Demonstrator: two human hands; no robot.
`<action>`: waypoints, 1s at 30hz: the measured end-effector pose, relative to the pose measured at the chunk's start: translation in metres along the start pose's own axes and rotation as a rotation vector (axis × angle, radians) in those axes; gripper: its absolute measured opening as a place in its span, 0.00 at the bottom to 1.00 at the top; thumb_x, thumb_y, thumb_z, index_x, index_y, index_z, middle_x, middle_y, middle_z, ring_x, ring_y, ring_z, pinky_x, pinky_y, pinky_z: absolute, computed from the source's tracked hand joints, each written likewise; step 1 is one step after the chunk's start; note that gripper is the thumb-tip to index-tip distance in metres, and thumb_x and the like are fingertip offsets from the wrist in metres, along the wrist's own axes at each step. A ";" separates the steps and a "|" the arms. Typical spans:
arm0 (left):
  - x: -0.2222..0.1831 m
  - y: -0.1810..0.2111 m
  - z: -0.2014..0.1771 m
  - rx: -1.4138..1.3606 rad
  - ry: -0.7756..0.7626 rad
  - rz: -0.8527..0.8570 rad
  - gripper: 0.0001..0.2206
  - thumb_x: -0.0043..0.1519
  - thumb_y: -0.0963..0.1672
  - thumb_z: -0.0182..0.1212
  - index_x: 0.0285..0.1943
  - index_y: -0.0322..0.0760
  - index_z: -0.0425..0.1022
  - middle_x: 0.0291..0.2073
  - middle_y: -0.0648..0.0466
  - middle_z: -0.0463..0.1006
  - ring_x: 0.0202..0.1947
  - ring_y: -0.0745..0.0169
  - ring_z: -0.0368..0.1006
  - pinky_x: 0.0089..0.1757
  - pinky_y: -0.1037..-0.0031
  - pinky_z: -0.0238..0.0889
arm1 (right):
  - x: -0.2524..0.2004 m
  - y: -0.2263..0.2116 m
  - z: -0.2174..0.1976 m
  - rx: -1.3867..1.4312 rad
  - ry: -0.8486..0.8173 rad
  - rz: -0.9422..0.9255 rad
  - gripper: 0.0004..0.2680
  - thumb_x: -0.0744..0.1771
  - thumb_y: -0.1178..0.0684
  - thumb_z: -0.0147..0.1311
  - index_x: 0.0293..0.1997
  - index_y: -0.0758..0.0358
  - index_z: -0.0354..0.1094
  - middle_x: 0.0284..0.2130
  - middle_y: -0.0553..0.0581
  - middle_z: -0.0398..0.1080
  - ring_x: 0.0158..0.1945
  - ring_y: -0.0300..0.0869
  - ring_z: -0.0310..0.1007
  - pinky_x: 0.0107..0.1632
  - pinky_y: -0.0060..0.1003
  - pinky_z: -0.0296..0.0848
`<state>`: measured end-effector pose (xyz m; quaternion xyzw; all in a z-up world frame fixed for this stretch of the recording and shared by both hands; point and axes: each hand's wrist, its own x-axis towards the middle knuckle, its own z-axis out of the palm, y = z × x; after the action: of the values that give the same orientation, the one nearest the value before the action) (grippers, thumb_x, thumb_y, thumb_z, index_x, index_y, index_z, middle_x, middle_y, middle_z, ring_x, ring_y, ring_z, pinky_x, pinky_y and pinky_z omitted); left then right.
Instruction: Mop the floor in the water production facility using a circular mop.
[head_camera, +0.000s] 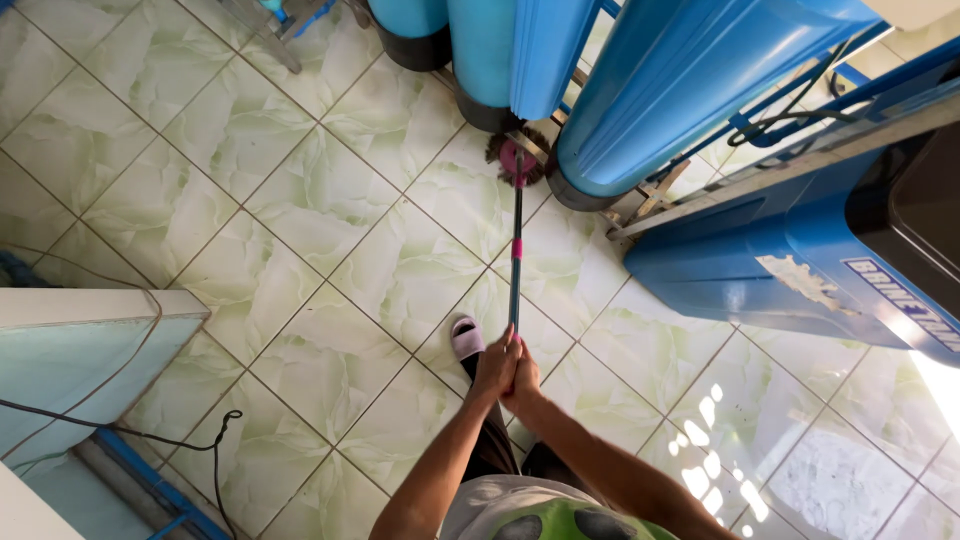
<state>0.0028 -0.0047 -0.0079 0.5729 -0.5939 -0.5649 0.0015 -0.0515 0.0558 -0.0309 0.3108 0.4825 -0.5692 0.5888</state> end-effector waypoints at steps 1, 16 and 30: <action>0.010 0.002 0.000 0.002 -0.007 -0.003 0.25 0.64 0.54 0.45 0.71 0.53 0.67 0.37 0.31 0.79 0.42 0.29 0.77 0.43 0.51 0.71 | 0.010 -0.005 0.003 0.005 0.006 0.001 0.13 0.71 0.41 0.41 0.62 0.29 0.65 0.43 0.51 0.73 0.44 0.45 0.72 0.42 0.47 0.74; -0.003 -0.013 0.028 0.004 0.041 0.004 0.25 0.64 0.54 0.46 0.71 0.54 0.67 0.42 0.32 0.79 0.45 0.28 0.76 0.46 0.51 0.70 | -0.023 -0.012 -0.007 0.029 -0.052 -0.018 0.12 0.70 0.44 0.42 0.58 0.35 0.68 0.46 0.50 0.74 0.49 0.46 0.73 0.49 0.48 0.75; -0.049 -0.003 0.033 -0.052 0.032 0.061 0.26 0.66 0.55 0.45 0.72 0.49 0.66 0.44 0.32 0.79 0.48 0.32 0.76 0.47 0.55 0.70 | -0.014 0.005 -0.060 0.006 -0.061 0.025 0.14 0.71 0.35 0.45 0.52 0.46 0.71 0.37 0.51 0.75 0.41 0.42 0.75 0.42 0.43 0.76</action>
<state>0.0004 0.0519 0.0100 0.5631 -0.5960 -0.5708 0.0431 -0.0584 0.1169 -0.0398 0.3013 0.4588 -0.5724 0.6092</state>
